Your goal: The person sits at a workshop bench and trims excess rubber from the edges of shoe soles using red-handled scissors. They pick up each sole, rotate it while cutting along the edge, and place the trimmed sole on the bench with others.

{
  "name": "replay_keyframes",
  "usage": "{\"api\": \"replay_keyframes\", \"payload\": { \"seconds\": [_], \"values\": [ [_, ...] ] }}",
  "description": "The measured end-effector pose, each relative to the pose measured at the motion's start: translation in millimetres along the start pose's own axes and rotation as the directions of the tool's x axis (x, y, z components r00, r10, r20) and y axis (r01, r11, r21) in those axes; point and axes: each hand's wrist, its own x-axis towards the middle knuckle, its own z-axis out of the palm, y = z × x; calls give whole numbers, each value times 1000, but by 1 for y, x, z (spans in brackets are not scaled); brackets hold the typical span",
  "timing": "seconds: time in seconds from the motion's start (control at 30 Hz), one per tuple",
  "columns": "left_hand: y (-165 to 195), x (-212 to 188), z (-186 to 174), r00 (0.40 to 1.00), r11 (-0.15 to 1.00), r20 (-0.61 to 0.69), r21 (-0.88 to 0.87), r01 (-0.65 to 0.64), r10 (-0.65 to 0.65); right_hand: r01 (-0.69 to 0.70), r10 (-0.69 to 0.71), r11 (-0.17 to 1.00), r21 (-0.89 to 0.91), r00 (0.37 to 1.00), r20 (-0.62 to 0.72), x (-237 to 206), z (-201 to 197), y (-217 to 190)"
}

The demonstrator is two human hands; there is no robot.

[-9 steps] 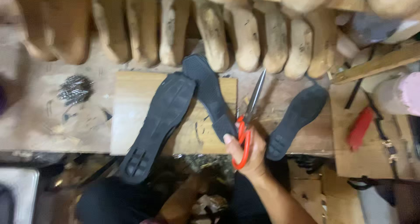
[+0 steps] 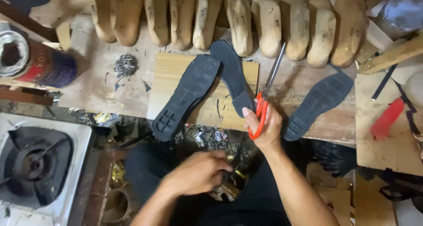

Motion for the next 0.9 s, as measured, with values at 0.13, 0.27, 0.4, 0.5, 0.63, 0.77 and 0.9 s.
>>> {"api": "replay_keyframes", "payload": {
  "seconds": [0.13,0.27,0.4,0.5,0.63,0.77,0.9],
  "values": [
    [39,-82,-54,943,985,-328,-133,-113,64,7,-9,998,59,1000,22,6,-1,4],
    [50,-84,-83,785,997,-617,66,-27,62,-37,40,972,231,999,-11,6,4,5],
    [20,-47,-102,710,918,-693,193,346,-122,-27,27,965,260,1000,5,10,5,0],
    [6,-46,-104,696,928,-697,121,351,-172,-15,13,982,186,1000,11,10,2,-3],
    [0,-43,-103,708,904,-706,286,318,-26,-27,26,963,269,1000,9,7,2,-8],
    [8,-37,-95,645,792,-748,485,372,155,-43,38,955,293,999,23,7,2,-11],
    [23,-37,-42,553,902,-782,414,118,287,-32,29,970,241,999,14,8,1,-13]
  ]
}}
